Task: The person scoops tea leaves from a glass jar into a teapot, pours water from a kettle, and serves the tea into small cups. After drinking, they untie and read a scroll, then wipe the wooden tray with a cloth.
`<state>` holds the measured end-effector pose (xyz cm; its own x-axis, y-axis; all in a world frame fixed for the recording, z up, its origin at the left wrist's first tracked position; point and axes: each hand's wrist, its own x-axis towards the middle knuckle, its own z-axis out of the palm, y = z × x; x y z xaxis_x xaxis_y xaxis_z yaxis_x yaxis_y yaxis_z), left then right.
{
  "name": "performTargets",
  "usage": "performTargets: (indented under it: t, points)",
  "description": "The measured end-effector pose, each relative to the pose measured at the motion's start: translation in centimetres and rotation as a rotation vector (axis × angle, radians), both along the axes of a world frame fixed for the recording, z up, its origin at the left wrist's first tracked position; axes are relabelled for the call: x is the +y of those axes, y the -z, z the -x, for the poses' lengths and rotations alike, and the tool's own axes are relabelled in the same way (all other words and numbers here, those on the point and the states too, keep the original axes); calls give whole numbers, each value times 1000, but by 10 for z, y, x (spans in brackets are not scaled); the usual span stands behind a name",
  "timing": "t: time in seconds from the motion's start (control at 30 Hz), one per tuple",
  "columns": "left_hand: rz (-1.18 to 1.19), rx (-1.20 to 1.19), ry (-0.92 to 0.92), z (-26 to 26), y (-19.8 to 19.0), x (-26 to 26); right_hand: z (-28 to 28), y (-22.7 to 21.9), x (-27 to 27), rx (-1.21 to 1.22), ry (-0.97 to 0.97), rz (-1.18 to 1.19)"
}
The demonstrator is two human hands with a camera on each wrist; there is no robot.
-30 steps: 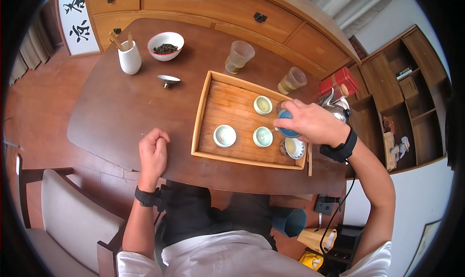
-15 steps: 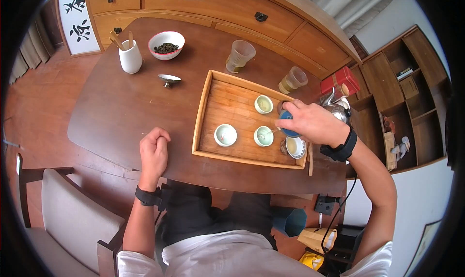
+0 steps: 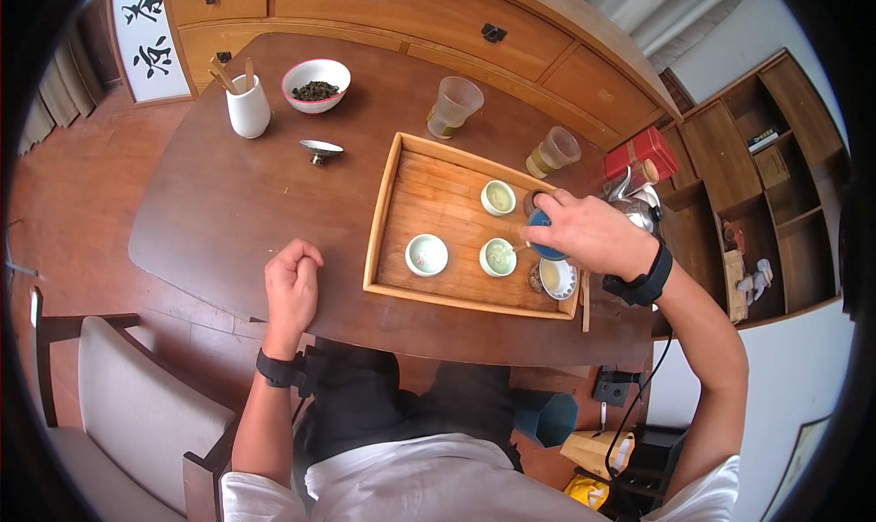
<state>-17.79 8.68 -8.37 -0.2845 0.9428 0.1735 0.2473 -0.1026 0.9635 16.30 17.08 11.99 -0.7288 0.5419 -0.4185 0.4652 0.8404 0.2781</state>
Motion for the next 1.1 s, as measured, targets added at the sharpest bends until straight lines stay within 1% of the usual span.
performTargets:
  t: [0.4,0.63,0.7,0.9,1.1]
  points:
    - [-7,-15,1,0,3,0,1,-15,-2,56,39,71]
    - [-9,1,-7,0,0,0,3,-18,-1,172,70,158]
    - [-36,24,-20,-1,-3,-1,9,-19,0,202,50,180]
    - [-15,-6,-15,-1,-3,-1,44,-24,-2,184,43,228]
    - [-37,-28,-15,-2,-5,-2,72,-19,-1,215,-63,232]
